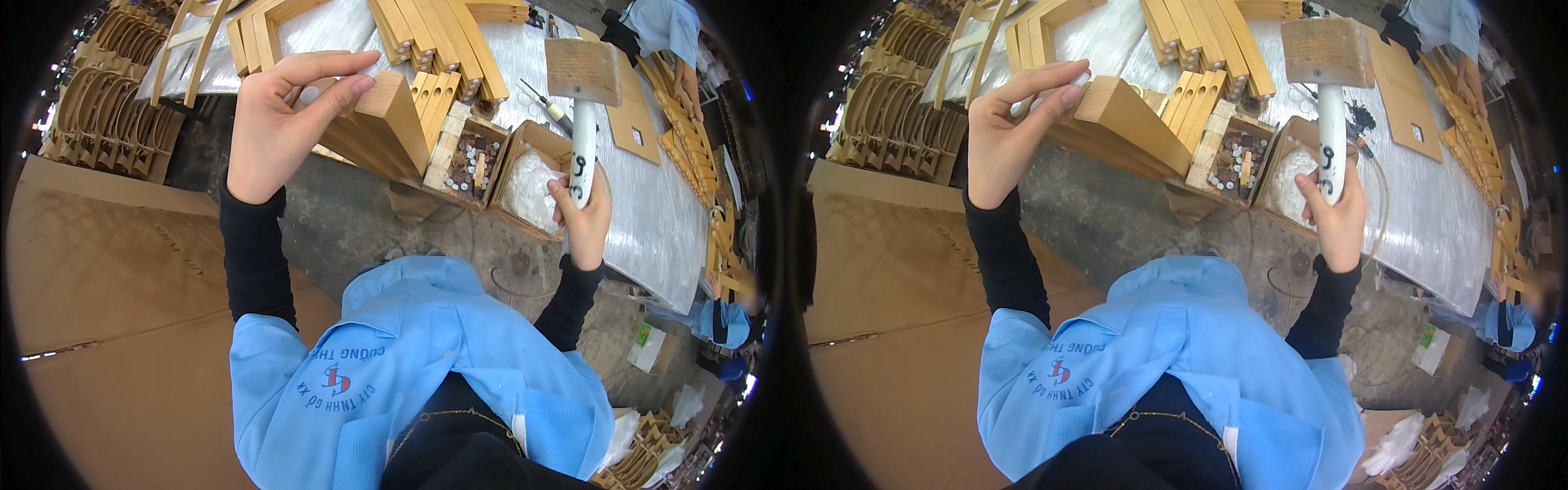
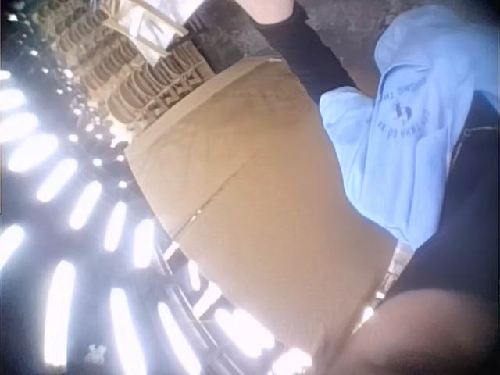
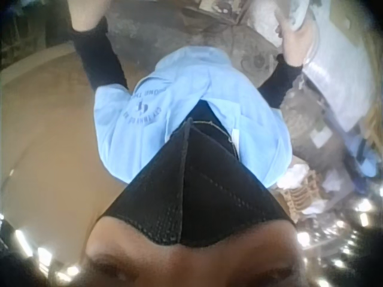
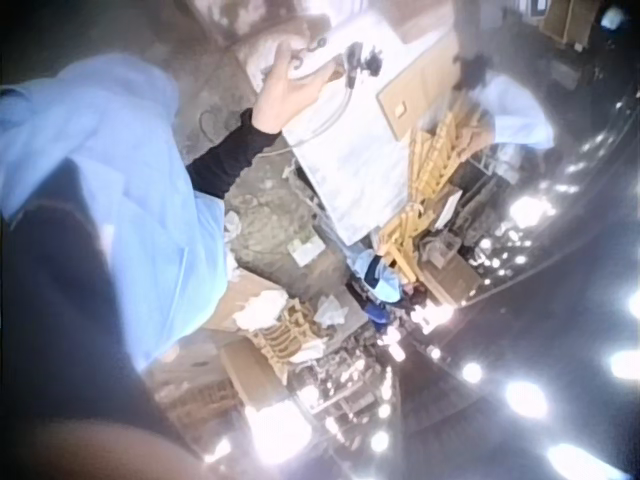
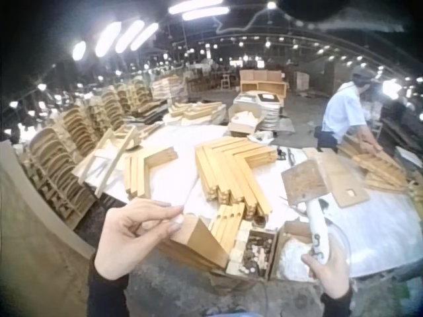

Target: The person inserts white plastic dowels into pre-drilled holes on small wooden blocks, then taps them flush with a white plastic mallet. They stack the finished blocks and handle L-shaped wooden frames on a plastic-covered workbench.

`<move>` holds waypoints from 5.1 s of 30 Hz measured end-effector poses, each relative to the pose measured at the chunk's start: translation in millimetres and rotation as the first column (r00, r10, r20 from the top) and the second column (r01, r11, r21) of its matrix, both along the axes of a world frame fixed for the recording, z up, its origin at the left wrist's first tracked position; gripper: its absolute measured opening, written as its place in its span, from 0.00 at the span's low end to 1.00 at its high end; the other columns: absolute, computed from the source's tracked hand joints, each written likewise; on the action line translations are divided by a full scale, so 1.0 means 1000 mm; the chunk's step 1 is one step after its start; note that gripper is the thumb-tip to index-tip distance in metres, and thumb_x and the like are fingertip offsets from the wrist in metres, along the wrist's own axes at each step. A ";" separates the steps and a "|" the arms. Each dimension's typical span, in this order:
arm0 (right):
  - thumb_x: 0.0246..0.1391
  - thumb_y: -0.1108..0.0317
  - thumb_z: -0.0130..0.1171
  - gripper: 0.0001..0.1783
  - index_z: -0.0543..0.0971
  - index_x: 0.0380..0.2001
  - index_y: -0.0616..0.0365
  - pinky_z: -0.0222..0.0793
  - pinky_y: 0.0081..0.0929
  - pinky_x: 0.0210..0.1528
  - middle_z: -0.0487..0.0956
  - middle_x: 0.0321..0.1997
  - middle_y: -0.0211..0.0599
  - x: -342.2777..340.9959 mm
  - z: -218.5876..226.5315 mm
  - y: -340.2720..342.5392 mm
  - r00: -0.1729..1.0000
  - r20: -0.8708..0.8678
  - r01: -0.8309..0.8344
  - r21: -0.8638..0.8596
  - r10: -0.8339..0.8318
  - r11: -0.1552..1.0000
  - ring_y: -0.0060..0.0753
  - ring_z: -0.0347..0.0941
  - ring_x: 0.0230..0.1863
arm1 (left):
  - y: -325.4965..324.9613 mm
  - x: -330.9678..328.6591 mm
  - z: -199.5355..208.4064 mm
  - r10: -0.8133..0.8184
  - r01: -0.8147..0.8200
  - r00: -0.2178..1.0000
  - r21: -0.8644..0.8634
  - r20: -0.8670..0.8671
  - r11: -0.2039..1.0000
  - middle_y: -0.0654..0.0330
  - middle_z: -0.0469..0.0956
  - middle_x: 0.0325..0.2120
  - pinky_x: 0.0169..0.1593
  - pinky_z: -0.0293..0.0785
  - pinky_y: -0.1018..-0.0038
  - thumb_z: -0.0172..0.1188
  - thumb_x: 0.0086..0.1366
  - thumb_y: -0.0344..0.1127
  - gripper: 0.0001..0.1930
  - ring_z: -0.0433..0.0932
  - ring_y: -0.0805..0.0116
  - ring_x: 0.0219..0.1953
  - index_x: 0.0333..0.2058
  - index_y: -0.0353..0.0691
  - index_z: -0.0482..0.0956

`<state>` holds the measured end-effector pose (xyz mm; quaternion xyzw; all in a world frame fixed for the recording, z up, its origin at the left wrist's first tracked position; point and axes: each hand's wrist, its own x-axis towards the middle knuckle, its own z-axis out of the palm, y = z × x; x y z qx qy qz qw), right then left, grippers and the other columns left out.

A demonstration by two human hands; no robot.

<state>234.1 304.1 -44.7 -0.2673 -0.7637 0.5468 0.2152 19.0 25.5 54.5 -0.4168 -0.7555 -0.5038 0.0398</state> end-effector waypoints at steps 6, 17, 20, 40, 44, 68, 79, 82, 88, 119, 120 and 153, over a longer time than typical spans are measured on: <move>0.55 0.70 0.68 0.14 0.73 0.39 0.62 0.59 0.15 0.17 0.74 0.26 0.27 0.007 -0.007 -0.006 0.999 -0.050 0.002 -0.080 -0.006 0.997 0.14 0.66 0.16 | 0.002 -0.014 -0.003 -0.067 0.073 0.989 -0.045 0.134 0.996 0.59 0.86 0.33 0.38 0.76 0.82 0.66 0.64 0.32 0.11 0.80 0.82 0.32 0.44 0.36 0.86; 0.55 0.67 0.67 0.13 0.73 0.36 0.60 0.58 0.15 0.17 0.72 0.22 0.26 0.020 -0.017 -0.007 0.994 -0.020 0.109 -0.102 -0.111 0.989 0.14 0.65 0.16 | 0.006 -0.021 -0.016 -0.052 0.050 0.997 -0.039 -0.054 0.998 0.61 0.86 0.27 0.35 0.73 0.83 0.67 0.62 0.34 0.08 0.80 0.83 0.28 0.39 0.40 0.88; 0.56 0.68 0.67 0.13 0.73 0.36 0.60 0.57 0.15 0.17 0.72 0.22 0.26 0.024 -0.017 -0.008 0.992 0.011 0.126 -0.088 -0.125 0.988 0.13 0.65 0.16 | 0.006 -0.022 -0.019 -0.050 0.049 0.998 -0.027 -0.048 0.998 0.62 0.86 0.27 0.36 0.73 0.84 0.67 0.62 0.35 0.08 0.80 0.83 0.28 0.39 0.41 0.88; 0.55 0.51 0.67 0.29 0.74 0.51 0.60 0.59 0.19 0.21 0.76 0.25 0.33 0.004 0.118 -0.034 0.902 0.251 -0.429 0.423 0.352 0.799 0.19 0.67 0.17 | 0.004 -0.017 -0.016 -0.193 0.155 0.945 0.158 0.263 0.975 0.55 0.81 0.41 0.46 0.78 0.79 0.64 0.59 0.18 0.42 0.81 0.75 0.39 0.70 0.38 0.54; 0.58 0.48 0.63 0.28 0.76 0.49 0.62 0.62 0.22 0.24 0.75 0.21 0.36 -0.009 0.153 -0.043 0.906 0.324 -0.419 0.579 0.274 0.700 0.23 0.69 0.19 | 0.008 -0.016 -0.012 -0.190 0.151 0.933 0.146 0.305 0.978 0.55 0.83 0.33 0.45 0.78 0.79 0.63 0.61 0.18 0.44 0.81 0.75 0.37 0.71 0.39 0.50; 0.64 0.54 0.59 0.27 0.71 0.58 0.61 0.61 0.20 0.24 0.72 0.24 0.30 -0.027 0.162 -0.042 0.899 0.351 -0.437 0.718 0.260 0.541 0.19 0.66 0.20 | -0.015 -0.014 -0.011 -0.076 0.057 0.980 -0.104 -0.182 0.993 0.47 0.82 0.41 0.52 0.74 0.67 0.79 0.47 0.36 0.53 0.79 0.57 0.50 0.68 0.33 0.55; 0.64 0.52 0.58 0.23 0.74 0.48 0.61 0.63 0.21 0.27 0.75 0.26 0.32 -0.021 0.182 -0.058 0.942 0.255 -0.333 0.793 0.219 0.510 0.20 0.69 0.25 | -0.009 -0.017 -0.020 0.093 -0.121 0.941 -0.066 -0.324 0.990 0.54 0.83 0.32 0.42 0.77 0.65 0.80 0.41 0.42 0.52 0.82 0.54 0.38 0.64 0.33 0.63; 0.62 0.53 0.60 0.20 0.75 0.43 0.61 0.65 0.26 0.29 0.76 0.25 0.39 -0.031 0.165 -0.060 0.821 0.514 -0.562 0.656 0.247 0.504 0.24 0.72 0.26 | -0.013 -0.020 -0.020 0.103 -0.127 0.939 -0.052 -0.328 0.991 0.54 0.83 0.33 0.41 0.77 0.64 0.80 0.41 0.42 0.53 0.82 0.53 0.37 0.65 0.33 0.61; 0.68 0.54 0.51 0.20 0.76 0.48 0.62 0.56 0.18 0.20 0.71 0.20 0.22 -0.018 0.214 -0.069 0.974 0.218 -0.218 0.809 0.066 0.545 0.13 0.62 0.19 | -0.013 -0.016 -0.015 0.108 -0.127 0.958 -0.056 -0.266 0.990 0.54 0.84 0.34 0.41 0.78 0.64 0.79 0.42 0.41 0.54 0.83 0.53 0.37 0.67 0.33 0.58; 0.68 0.53 0.52 0.18 0.70 0.44 0.58 0.52 0.11 0.21 0.64 0.22 0.24 0.027 0.235 -0.058 0.981 -0.141 0.194 0.633 -0.135 0.749 0.12 0.57 0.18 | -0.015 -0.018 -0.025 0.087 -0.078 0.972 0.050 -0.220 0.996 0.53 0.83 0.32 0.42 0.78 0.65 0.79 0.39 0.37 0.55 0.82 0.51 0.38 0.65 0.33 0.57; 0.68 0.52 0.51 0.18 0.68 0.43 0.57 0.51 0.11 0.20 0.63 0.21 0.25 0.031 0.231 -0.062 0.952 -0.304 0.221 0.587 -0.040 0.779 0.13 0.56 0.17 | -0.015 -0.017 -0.025 0.080 -0.075 0.976 0.033 -0.204 0.997 0.53 0.84 0.32 0.42 0.78 0.65 0.79 0.39 0.37 0.55 0.82 0.52 0.38 0.65 0.33 0.58; 0.68 0.54 0.50 0.21 0.78 0.50 0.60 0.68 0.34 0.54 0.77 0.47 0.49 -0.087 -0.050 0.107 0.790 0.555 -0.559 0.477 0.261 0.678 0.46 0.74 0.50 | -0.092 -0.016 -0.136 0.228 -0.447 0.797 0.293 0.559 0.845 0.47 0.72 0.58 0.63 0.62 0.62 0.45 0.75 0.51 0.34 0.71 0.59 0.60 0.70 0.38 0.48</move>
